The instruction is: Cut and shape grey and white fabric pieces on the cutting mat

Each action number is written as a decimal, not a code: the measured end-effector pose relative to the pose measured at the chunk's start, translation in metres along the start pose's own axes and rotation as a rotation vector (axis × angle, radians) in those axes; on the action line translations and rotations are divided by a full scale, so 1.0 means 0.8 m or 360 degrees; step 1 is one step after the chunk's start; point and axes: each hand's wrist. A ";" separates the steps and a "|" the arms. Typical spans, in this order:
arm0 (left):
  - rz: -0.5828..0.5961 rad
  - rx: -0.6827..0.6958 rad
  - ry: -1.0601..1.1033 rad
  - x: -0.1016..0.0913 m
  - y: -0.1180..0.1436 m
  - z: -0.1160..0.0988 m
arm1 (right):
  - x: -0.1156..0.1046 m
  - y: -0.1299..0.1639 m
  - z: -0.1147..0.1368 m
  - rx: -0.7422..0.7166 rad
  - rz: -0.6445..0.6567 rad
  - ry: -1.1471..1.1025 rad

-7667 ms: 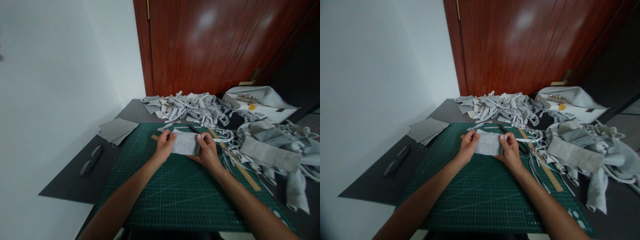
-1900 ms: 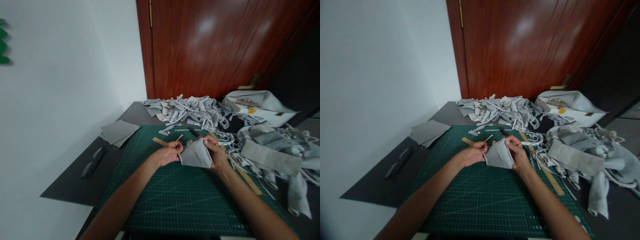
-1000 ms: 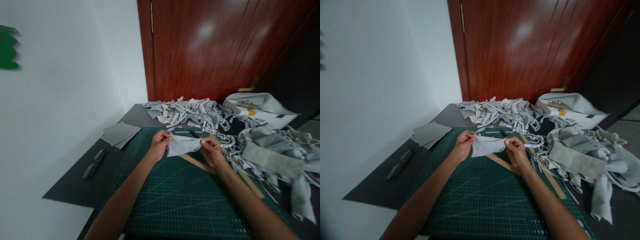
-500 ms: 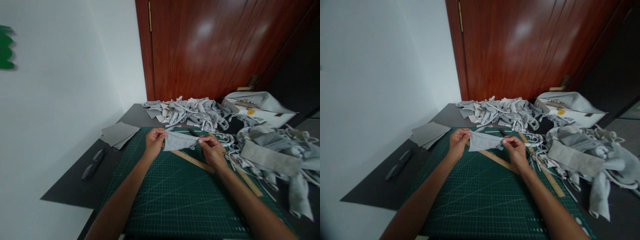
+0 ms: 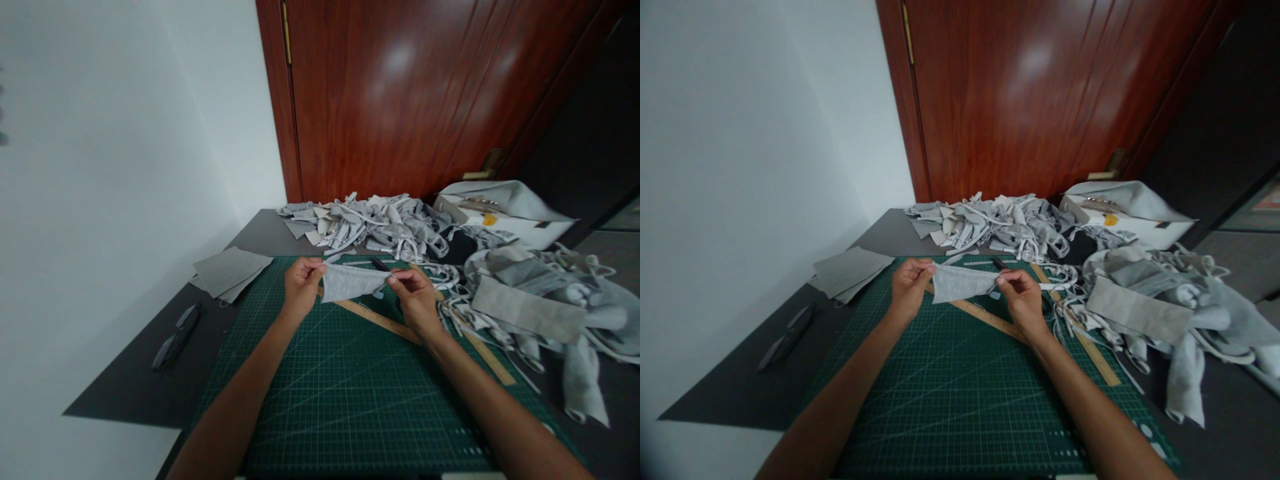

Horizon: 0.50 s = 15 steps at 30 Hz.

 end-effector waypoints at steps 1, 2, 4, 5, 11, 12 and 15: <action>0.0013 -0.0017 0.0015 0.000 0.000 0.000 | 0.000 0.000 0.000 0.0000 0.0000 0.0008; 0.0033 -0.0045 0.0031 0.001 0.000 0.000 | 0.000 0.001 0.000 0.0003 0.0001 0.0016; 0.0113 -0.0169 0.0041 0.000 0.002 -0.001 | 0.000 0.002 0.001 0.0015 0.0014 0.0037; 0.0174 -0.0271 0.0039 0.000 0.003 -0.002 | 0.000 0.003 0.002 0.0023 0.0024 0.0052; 0.0401 -0.0826 0.0251 0.000 0.009 -0.011 | 0.002 0.004 0.003 -0.0010 -0.0041 0.0156; 0.0447 -0.0863 0.0292 0.000 0.010 -0.012 | 0.002 0.004 0.002 -0.0021 -0.0066 0.0170; 0.0595 -0.0914 0.0267 -0.002 0.009 -0.013 | -0.001 0.001 0.002 -0.0008 -0.0062 0.0224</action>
Point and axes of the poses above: each hand's wrist, its own y-axis away from the middle knuckle, its own x-axis out of the palm, z = x × y, and after that the axes turned 5 degrees about y, right-handed
